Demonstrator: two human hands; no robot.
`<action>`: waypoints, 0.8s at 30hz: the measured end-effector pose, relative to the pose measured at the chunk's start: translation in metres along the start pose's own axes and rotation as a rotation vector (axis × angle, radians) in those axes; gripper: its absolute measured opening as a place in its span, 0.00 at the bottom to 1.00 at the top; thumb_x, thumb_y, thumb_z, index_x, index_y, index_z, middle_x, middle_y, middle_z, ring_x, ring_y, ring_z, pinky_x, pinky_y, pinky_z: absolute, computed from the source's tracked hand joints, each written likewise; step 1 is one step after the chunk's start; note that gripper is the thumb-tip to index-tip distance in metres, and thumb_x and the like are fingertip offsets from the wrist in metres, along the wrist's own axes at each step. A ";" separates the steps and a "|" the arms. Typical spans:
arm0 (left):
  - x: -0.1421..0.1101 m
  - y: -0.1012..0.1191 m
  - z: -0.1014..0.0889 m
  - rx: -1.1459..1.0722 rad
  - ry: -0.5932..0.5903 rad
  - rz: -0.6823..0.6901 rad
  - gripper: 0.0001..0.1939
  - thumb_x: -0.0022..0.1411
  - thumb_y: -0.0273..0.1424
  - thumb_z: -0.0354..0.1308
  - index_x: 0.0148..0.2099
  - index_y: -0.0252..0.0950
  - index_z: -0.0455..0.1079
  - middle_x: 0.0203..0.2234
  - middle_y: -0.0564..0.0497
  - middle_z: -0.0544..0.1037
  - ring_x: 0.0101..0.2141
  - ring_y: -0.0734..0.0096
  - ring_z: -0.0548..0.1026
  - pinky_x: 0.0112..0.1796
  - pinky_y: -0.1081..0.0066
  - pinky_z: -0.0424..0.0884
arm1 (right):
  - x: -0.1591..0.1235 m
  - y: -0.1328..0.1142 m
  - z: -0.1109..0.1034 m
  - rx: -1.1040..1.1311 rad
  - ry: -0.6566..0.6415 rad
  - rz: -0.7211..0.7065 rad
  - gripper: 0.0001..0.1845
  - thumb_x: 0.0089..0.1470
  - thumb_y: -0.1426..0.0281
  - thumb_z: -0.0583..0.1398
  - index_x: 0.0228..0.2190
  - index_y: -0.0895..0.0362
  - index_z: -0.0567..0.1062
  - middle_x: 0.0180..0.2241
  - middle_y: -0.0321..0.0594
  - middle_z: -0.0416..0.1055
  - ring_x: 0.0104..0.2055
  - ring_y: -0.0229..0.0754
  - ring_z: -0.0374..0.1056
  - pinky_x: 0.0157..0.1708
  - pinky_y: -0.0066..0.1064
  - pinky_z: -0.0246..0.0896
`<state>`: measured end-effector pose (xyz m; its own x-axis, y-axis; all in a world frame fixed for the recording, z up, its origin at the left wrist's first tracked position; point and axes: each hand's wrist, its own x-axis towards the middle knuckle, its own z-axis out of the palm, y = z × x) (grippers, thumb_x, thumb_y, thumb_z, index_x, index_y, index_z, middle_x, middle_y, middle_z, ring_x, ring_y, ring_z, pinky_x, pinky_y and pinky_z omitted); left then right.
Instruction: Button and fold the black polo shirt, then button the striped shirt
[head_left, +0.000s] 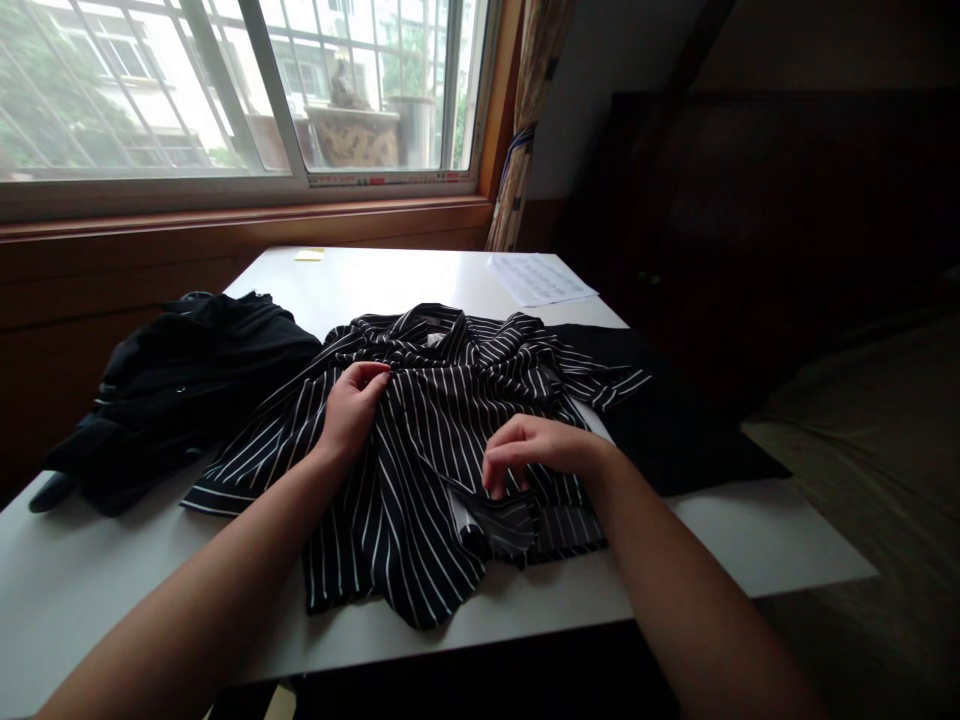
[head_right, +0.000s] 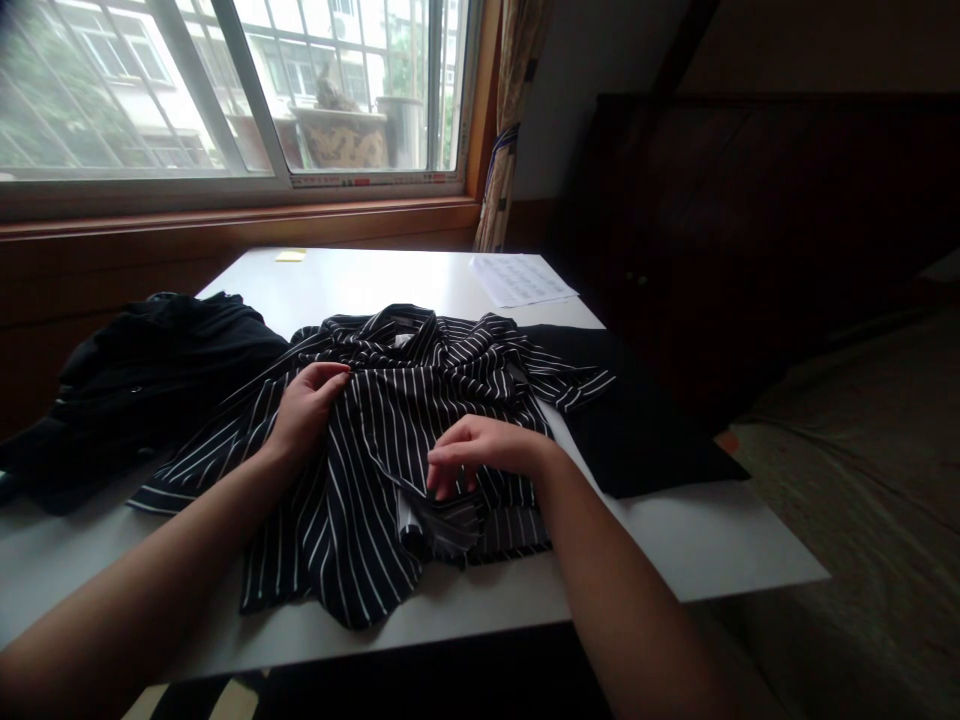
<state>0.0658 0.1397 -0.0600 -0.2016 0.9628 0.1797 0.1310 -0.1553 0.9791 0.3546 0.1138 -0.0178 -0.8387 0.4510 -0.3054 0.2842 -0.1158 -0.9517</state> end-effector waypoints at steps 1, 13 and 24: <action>0.000 0.000 0.000 0.000 -0.001 0.001 0.15 0.57 0.39 0.61 0.43 0.36 0.75 0.36 0.49 0.79 0.38 0.64 0.75 0.41 0.67 0.70 | -0.001 -0.001 0.000 -0.034 -0.030 0.008 0.19 0.59 0.58 0.60 0.34 0.62 0.81 0.31 0.45 0.79 0.33 0.38 0.75 0.27 0.22 0.65; 0.000 -0.002 0.000 0.062 -0.003 0.028 0.15 0.58 0.40 0.60 0.43 0.36 0.75 0.36 0.49 0.79 0.38 0.63 0.75 0.42 0.66 0.69 | 0.006 -0.005 0.015 -0.011 -0.300 0.180 0.21 0.53 0.60 0.66 0.45 0.59 0.80 0.41 0.45 0.79 0.40 0.41 0.76 0.28 0.20 0.68; -0.003 0.004 0.002 0.123 -0.021 0.081 0.13 0.59 0.39 0.59 0.43 0.37 0.75 0.37 0.49 0.79 0.37 0.64 0.76 0.40 0.67 0.70 | 0.035 0.003 0.034 -0.274 0.571 -0.284 0.18 0.55 0.55 0.62 0.29 0.58 0.73 0.24 0.33 0.66 0.24 0.32 0.59 0.24 0.25 0.54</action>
<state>0.0691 0.1369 -0.0573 -0.1657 0.9527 0.2548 0.2648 -0.2059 0.9421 0.3100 0.0991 -0.0321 -0.5435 0.8345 0.0902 0.2601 0.2696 -0.9272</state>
